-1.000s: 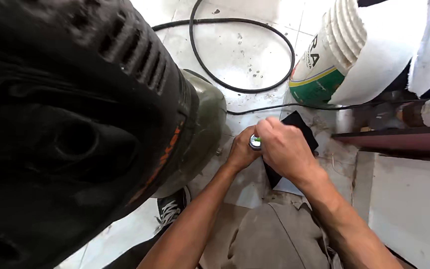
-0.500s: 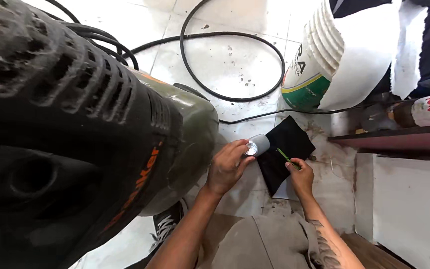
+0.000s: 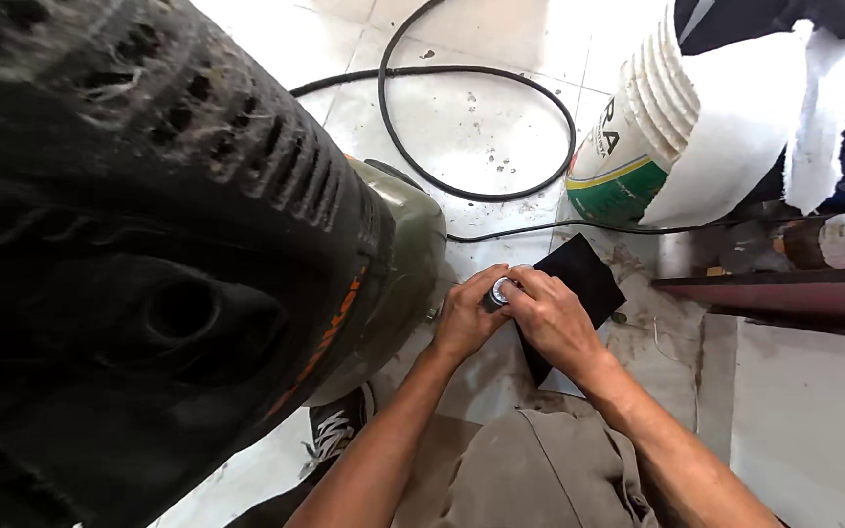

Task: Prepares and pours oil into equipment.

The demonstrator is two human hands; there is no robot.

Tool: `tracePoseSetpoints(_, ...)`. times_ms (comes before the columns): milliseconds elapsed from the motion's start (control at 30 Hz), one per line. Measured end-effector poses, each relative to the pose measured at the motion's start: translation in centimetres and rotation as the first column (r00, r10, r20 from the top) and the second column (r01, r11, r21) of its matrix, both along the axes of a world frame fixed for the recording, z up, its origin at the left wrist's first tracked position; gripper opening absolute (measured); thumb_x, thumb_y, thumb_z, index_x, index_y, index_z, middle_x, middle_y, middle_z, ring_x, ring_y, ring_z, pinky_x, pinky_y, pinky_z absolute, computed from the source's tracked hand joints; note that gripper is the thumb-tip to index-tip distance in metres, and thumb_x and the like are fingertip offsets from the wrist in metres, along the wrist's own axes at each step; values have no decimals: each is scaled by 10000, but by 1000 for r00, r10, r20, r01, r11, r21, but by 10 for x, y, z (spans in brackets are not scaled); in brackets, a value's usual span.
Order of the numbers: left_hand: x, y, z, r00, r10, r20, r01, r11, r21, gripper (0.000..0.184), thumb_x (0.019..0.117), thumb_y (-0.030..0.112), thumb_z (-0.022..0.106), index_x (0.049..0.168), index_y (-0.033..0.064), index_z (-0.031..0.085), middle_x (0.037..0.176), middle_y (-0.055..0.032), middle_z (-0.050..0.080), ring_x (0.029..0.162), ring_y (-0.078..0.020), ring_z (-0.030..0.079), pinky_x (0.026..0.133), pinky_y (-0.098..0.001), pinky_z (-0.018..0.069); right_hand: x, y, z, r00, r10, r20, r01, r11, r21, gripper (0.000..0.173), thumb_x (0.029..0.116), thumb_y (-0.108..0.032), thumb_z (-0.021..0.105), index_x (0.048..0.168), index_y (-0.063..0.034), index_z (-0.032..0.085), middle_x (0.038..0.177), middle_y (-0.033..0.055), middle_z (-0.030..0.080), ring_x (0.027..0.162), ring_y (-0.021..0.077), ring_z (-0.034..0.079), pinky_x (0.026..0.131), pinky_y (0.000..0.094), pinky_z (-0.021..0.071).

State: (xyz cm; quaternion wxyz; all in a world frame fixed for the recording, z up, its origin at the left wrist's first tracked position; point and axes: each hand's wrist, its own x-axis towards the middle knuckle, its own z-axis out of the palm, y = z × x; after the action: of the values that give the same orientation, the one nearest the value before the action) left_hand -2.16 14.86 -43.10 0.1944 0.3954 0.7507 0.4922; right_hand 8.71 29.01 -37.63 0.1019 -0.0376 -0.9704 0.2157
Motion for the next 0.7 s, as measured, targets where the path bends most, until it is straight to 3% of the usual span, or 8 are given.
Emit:
tracePoseSetpoints(100, 0, -1, 2, 1000, -14, 10, 14, 1000, 8, 508, 848, 204, 833, 1311, 56, 682, 1339, -68, 681, 1199, -102, 666, 1042, -326, 560, -3, -5, 0, 1000, -9, -14, 8, 998, -60, 141, 971, -70, 624, 1060, -61, 733, 1155, 120, 662, 1060, 250, 654, 875, 368, 585)
tracePoseSetpoints(267, -3, -1, 3, 999, -34, -1, 34, 999, 32, 442, 869, 233, 808, 1272, 84, 705, 1319, -30, 694, 1193, -74, 663, 1035, -322, 564, -13, 2, 8, 996, 70, 51, -67, 996, -54, 95, 925, -49, 647, 970, -65, 730, 1119, 98, 653, 990, 251, 653, 758, 373, 597)
tracePoseSetpoints(367, 1, -2, 2, 999, -27, -21, 27, 999, 30, 494, 885, 324, 796, 1304, 84, 693, 1336, -42, 688, 1211, -93, 661, 1044, -340, 562, -14, 14, 15, 993, 54, 108, -21, 958, -286, 38, 903, -118, 729, 920, -89, 747, 1079, 64, 678, 978, 180, 668, 829, 349, 593)
tracePoseSetpoints(433, 3, -2, 3, 1000, -3, -18, 3, 1000, 30, 485, 848, 271, 841, 1277, 87, 707, 1323, -47, 693, 1182, -112, 677, 1023, -364, 573, -17, 18, 23, 987, -59, 151, 121, 888, -443, 117, 930, -165, 736, 1019, -113, 791, 1051, 33, 725, 919, 114, 699, 816, 312, 609)
tracePoseSetpoints(500, 5, -2, 3, 1000, 4, -27, -4, 1000, 25, 450, 828, 244, 856, 1237, 111, 724, 1299, -22, 704, 1158, -97, 684, 1003, -356, 583, -20, 16, 20, 978, -117, 172, 179, 897, -405, 170, 919, -134, 712, 1069, -136, 792, 988, 35, 742, 884, 130, 714, 795, 329, 616)
tracePoseSetpoints(600, 5, -1, 0, 999, -8, -31, 8, 1000, 14, 500, 839, 290, 847, 1285, 113, 705, 1333, -18, 690, 1197, -86, 667, 1030, -340, 572, -36, 20, 30, 938, -25, 346, 100, 974, -203, 113, 903, -171, 701, 935, -132, 803, 856, 59, 717, 834, 210, 703, 744, 425, 588)
tracePoseSetpoints(700, 7, -2, 4, 999, 15, -39, -15, 1000, -10, 484, 828, 316, 850, 1249, 114, 721, 1269, -11, 720, 1114, -86, 697, 974, -359, 589, -61, 18, 55, 798, 71, 598, -29, 996, -80, 165, 919, -191, 678, 787, -95, 700, 731, 88, 662, 745, 288, 681, 637, 504, 542)
